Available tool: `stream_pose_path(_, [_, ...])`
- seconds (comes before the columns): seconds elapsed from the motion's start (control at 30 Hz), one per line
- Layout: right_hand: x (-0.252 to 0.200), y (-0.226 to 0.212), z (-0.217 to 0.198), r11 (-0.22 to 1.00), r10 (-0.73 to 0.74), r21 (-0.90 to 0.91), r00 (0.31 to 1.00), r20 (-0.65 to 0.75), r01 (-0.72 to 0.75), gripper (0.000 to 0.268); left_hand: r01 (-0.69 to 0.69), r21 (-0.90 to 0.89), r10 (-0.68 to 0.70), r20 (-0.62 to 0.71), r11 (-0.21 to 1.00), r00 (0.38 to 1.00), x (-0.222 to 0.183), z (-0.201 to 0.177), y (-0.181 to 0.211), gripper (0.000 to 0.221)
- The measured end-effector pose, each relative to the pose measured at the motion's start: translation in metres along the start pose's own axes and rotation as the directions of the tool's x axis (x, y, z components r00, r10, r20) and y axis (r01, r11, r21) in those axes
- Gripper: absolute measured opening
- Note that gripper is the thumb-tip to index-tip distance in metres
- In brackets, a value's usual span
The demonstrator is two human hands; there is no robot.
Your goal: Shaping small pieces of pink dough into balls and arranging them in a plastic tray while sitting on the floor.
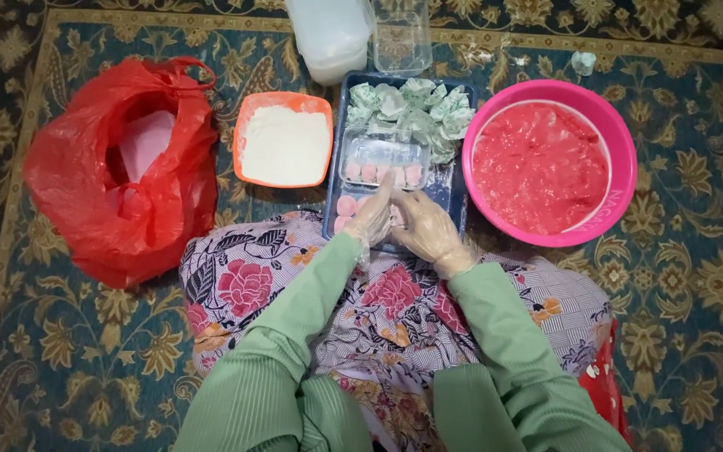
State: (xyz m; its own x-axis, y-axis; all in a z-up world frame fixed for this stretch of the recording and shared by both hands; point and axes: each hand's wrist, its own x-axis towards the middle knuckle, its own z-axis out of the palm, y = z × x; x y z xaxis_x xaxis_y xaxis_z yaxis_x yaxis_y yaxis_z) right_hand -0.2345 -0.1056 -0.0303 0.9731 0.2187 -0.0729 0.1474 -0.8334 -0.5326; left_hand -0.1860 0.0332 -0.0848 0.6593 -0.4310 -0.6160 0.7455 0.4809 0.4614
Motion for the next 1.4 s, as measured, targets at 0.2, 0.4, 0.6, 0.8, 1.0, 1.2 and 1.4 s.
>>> stream_pose_path(0.2, [0.011, 0.018, 0.028, 0.995, -0.075, -0.082, 0.989, -0.128, 0.065, 0.034, 0.021, -0.040, -0.020, 0.025, 0.999, 0.999, -0.001, -0.006, 0.006, 0.067])
stream_pose_path(0.4, [0.024, 0.001, 0.019, 0.981, -0.158, -0.137, 0.974, -0.163, 0.136, 0.030, -0.012, -0.137, 0.029, 0.119, 0.991, 0.992, 0.011, -0.037, 0.003, 0.068])
stream_pose_path(0.6, [0.083, 0.018, 0.016, 0.995, 0.087, 0.058, 0.993, -0.084, -0.082, 0.035, -0.048, -0.259, 0.099, 0.188, 0.965, 0.977, 0.026, -0.067, -0.005, 0.088])
stream_pose_path(0.8, [0.153, 0.035, 0.043, 0.992, -0.004, -0.125, 0.998, -0.070, -0.004, 0.025, 0.061, -0.152, -0.085, -0.154, 0.986, 0.984, -0.020, -0.037, 0.036, 0.058])
stream_pose_path(1.0, [0.184, 0.018, 0.063, 0.948, -0.136, -0.300, 0.987, -0.085, 0.105, 0.011, -0.046, -0.251, -0.020, -0.255, 0.967, 0.967, 0.022, -0.077, 0.007, 0.070])
stream_pose_path(1.2, [0.191, 0.001, 0.061, 0.830, -0.359, -0.502, 0.921, -0.149, 0.242, 0.009, -0.075, -0.216, 0.008, -0.296, 0.974, 0.955, 0.020, -0.075, 0.008, 0.076])
stream_pose_path(1.4, [0.205, 0.022, 0.082, 0.930, -0.107, -0.338, 0.986, 0.127, 0.145, 0.015, -0.035, -0.208, -0.031, -0.307, 0.977, 0.951, -0.007, -0.055, 0.034, 0.081])
